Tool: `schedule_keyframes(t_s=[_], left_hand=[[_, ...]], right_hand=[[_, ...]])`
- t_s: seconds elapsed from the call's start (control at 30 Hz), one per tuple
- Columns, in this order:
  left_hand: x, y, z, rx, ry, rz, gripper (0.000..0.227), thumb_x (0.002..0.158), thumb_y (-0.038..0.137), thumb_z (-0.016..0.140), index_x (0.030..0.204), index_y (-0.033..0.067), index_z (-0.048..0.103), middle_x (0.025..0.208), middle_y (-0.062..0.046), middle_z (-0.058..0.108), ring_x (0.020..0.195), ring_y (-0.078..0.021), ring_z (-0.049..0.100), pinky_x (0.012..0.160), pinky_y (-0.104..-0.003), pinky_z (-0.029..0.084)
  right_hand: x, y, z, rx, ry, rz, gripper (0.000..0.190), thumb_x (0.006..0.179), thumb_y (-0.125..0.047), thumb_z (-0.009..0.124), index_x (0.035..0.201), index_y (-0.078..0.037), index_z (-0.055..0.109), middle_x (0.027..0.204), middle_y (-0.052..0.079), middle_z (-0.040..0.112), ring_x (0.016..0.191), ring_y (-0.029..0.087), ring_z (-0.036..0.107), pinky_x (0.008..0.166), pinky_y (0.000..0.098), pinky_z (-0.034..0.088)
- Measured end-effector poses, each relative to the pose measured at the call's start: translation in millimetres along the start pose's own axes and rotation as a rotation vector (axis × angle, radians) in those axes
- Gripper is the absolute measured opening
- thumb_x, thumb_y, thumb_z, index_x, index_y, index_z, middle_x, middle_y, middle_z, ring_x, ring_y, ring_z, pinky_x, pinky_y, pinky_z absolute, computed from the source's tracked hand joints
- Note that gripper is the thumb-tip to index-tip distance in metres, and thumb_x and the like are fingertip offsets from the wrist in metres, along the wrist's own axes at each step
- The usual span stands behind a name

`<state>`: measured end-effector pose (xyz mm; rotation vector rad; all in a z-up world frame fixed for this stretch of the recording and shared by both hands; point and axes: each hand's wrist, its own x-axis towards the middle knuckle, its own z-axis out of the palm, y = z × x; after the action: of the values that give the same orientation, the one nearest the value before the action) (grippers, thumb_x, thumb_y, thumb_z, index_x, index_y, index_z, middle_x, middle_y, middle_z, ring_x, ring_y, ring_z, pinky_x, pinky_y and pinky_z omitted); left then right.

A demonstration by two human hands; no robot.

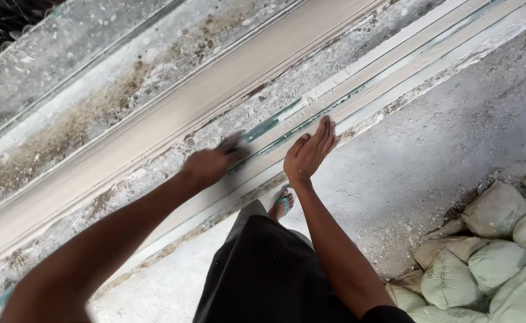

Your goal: Scrape and clean a decorative plaster mold using a metal spatula tool.

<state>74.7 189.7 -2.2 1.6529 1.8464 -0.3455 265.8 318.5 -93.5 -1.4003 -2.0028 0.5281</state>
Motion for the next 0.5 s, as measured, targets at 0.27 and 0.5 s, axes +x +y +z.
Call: schedule_keyframes(t_s=[0.27, 0.5], left_hand=[[291, 118, -55, -0.06, 0.388, 0.188, 0.033, 0.099, 0.018, 0.052, 0.129, 0.0228, 0.065, 0.134, -0.013, 0.062, 0.119, -0.0327, 0.065, 0.088, -0.048, 0.06], [80, 58, -61, -0.217, 0.101, 0.059, 0.056, 0.095, 0.014, 0.046, 0.146, 0.0387, 0.05, 0.167, -0.005, 0.032, 0.114, -0.0385, 0.068, 0.092, -0.05, 0.058]], right_hand=[[-5, 25, 12, 0.057, 0.13, -0.073, 0.05, 0.103, -0.009, 0.04, 0.151, 0.006, 0.036, 0.158, 0.025, 0.041, 0.153, 0.043, 0.033, 0.128, 0.0616, 0.015], [-3, 4, -6, 0.114, 0.109, -0.058, 0.054, 0.097, -0.005, 0.045, 0.149, 0.008, 0.039, 0.153, 0.026, 0.044, 0.149, 0.044, 0.037, 0.127, 0.0624, 0.016]])
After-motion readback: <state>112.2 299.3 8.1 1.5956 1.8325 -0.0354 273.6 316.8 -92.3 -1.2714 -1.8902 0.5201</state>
